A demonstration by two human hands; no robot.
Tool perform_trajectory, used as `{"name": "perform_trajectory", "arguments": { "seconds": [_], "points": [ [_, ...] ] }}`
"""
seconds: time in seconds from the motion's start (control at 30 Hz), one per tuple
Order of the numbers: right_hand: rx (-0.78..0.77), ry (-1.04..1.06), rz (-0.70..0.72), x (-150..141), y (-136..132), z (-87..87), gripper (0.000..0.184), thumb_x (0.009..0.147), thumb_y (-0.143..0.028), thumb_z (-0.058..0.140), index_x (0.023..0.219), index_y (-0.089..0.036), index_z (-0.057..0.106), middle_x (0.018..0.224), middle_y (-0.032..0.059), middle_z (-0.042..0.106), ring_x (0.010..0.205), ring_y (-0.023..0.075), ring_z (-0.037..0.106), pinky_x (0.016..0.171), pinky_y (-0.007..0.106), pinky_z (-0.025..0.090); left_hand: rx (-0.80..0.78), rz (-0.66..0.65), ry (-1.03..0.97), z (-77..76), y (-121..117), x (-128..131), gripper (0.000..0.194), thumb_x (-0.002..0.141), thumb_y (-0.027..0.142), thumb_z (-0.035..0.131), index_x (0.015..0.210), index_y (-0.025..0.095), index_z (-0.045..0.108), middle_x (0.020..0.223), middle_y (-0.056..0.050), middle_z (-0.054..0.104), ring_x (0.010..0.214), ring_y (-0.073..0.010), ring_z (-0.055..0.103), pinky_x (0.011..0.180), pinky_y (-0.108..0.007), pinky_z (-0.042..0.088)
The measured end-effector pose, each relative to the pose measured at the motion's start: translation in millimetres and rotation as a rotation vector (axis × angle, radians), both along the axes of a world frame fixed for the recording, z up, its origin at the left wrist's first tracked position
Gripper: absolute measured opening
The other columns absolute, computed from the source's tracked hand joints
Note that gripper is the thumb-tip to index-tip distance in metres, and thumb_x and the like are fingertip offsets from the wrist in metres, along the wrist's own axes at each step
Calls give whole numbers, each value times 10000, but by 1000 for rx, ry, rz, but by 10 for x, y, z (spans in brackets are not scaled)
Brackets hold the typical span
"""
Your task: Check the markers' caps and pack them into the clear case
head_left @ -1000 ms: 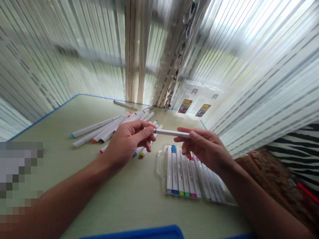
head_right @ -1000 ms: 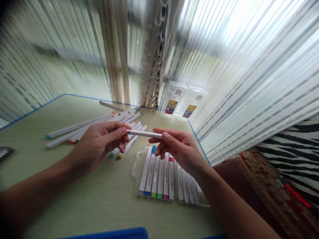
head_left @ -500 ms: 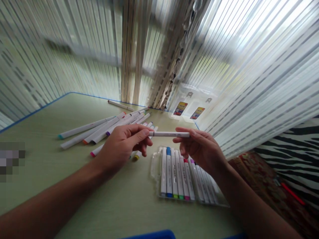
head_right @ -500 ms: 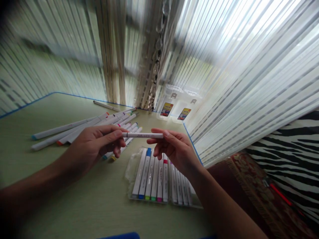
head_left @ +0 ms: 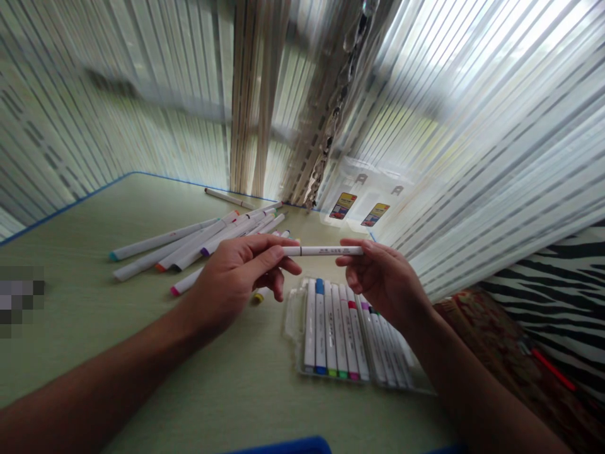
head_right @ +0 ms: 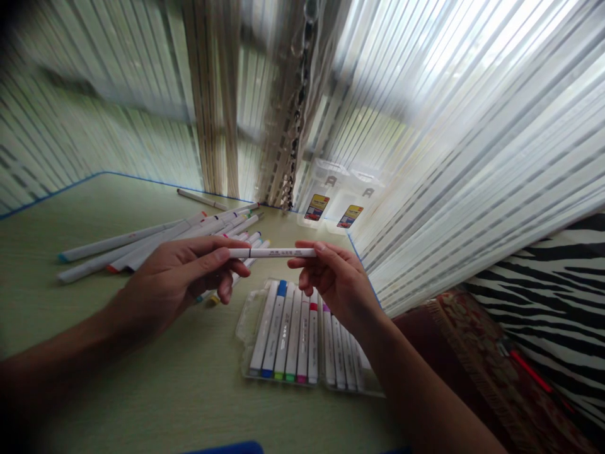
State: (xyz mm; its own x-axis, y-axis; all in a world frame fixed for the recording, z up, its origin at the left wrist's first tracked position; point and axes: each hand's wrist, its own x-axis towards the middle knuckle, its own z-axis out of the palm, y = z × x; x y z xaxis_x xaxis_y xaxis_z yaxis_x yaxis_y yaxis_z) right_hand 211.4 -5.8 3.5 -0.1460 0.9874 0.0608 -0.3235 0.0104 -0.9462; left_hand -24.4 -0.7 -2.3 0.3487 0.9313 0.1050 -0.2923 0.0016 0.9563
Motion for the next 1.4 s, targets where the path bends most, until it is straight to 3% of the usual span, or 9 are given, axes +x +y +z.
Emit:
{"name": "perform_trajectory", "arguments": {
  "seconds": [0.33,0.77,0.93,1.2,1.4],
  "points": [
    [-62,66,-24,5,36,31,216,797,-297,727,907,-126,802,735,75,794,457,106,642,396,167,490,84,-29,53,15,-24,2,281,929,209,601,1165,77,677,907,-83,745,552,-99,632,544,-229,519],
    [-44,70,-24,2,7,60,243,857,-285,630,920,-126,803,750,89,794,473,116,640,408,187,488,143,52,178,2,-15,-11,260,942,261,603,1115,96,706,893,-66,743,551,-84,616,527,-210,483],
    [-42,75,-38,6,7,69,241,850,-274,627,920,-125,802,729,88,788,472,121,638,407,191,488,120,25,134,29,-25,-11,254,921,237,639,1112,98,733,898,-76,761,555,-76,608,544,-203,493],
    [-44,82,-77,8,19,79,203,803,-278,681,864,-128,803,640,57,754,441,107,607,388,183,463,15,-128,-73,23,-61,-9,235,875,193,701,1093,159,783,932,-107,785,583,-92,630,567,-218,536],
    [-39,33,-88,11,23,88,194,811,-302,672,835,-154,795,627,44,738,438,109,586,385,195,451,58,-118,-37,66,-76,2,224,885,209,701,1084,157,788,923,-108,786,565,-89,617,550,-217,539]
  ]
}}
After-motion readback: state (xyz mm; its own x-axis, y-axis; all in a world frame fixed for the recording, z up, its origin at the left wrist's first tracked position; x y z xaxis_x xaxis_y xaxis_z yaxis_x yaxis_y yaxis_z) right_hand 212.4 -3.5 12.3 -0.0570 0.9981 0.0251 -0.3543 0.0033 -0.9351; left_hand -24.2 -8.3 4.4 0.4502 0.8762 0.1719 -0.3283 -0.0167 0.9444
